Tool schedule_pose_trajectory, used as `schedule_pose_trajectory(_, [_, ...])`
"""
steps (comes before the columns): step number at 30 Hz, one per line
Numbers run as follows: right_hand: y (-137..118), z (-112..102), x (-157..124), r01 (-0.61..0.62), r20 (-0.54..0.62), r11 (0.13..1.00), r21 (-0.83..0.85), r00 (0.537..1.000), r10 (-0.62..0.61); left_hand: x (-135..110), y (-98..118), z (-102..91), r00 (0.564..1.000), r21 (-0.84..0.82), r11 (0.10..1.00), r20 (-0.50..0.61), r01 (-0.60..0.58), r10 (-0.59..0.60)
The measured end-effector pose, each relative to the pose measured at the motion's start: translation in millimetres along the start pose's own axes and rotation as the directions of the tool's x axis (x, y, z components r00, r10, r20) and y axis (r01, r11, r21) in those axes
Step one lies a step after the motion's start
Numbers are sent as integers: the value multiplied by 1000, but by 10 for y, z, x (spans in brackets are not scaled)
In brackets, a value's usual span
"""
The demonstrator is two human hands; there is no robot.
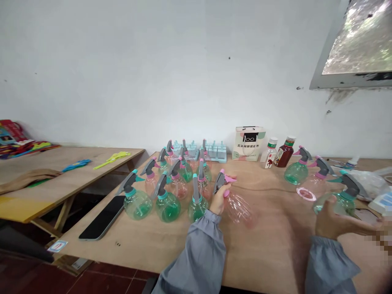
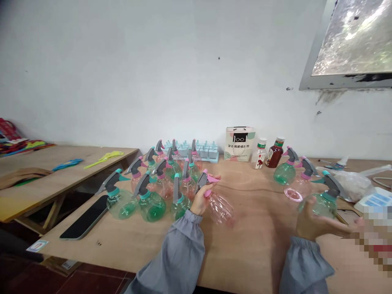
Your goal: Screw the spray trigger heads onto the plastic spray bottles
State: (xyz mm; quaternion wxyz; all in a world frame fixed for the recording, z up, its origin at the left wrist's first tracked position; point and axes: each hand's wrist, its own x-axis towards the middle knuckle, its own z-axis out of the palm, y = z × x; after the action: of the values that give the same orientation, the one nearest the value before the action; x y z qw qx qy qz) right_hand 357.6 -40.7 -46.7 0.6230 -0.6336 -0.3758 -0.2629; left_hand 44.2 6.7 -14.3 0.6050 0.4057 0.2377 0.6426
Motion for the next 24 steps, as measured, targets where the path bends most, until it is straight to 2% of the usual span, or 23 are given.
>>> schedule_pose_trajectory(2, [237, -49, 112, -153, -78, 988, -21, 986, 151, -8, 32, 9, 992, -55, 991, 37, 119, -117])
schedule_pose_trajectory(5, [494, -8, 145, -377, -77, 925, -53, 925, 373, -43, 84, 13, 976, -88, 975, 85, 206, -199])
schedule_pose_trajectory(7, [586, 50, 131, -469, -45, 881, -63, 883, 467, -64, 111, 8, 969, -93, 970, 131, 224, -211])
schedule_pose_trajectory(9, [625, 111, 102, -492, -54, 866, -93, 871, 489, -76, 130, 1, 961, -82, 969, 177, 231, -214])
schedule_pose_trajectory(13, [550, 291, -58, -440, -65, 877, -195, 898, 436, -90, 158, 14, 949, -75, 970, 238, 230, -206])
schedule_pose_trajectory(16, [333, 499, -278, -317, 51, 931, -182, 942, 331, -115, 185, 54, 944, -57, 970, 248, 237, -216])
schedule_pose_trajectory(18, [135, 642, -439, -123, 156, 988, -92, 978, 137, -137, 204, 80, 958, -40, 977, 208, 210, -197])
schedule_pose_trajectory(20, [-67, 766, -588, 7, 222, 1000, -12, 975, -5, -157, 219, 96, 981, -33, 987, 123, 156, -151])
schedule_pose_trajectory(22, [-253, 866, -721, 53, 252, 998, 32, 966, -59, -171, 224, 101, 994, -25, 994, 46, 104, -103])
schedule_pose_trajectory(24, [-417, 950, -839, 61, 260, 996, 60, 963, -74, -183, 218, 106, 997, 8, 998, 31, 66, -66])
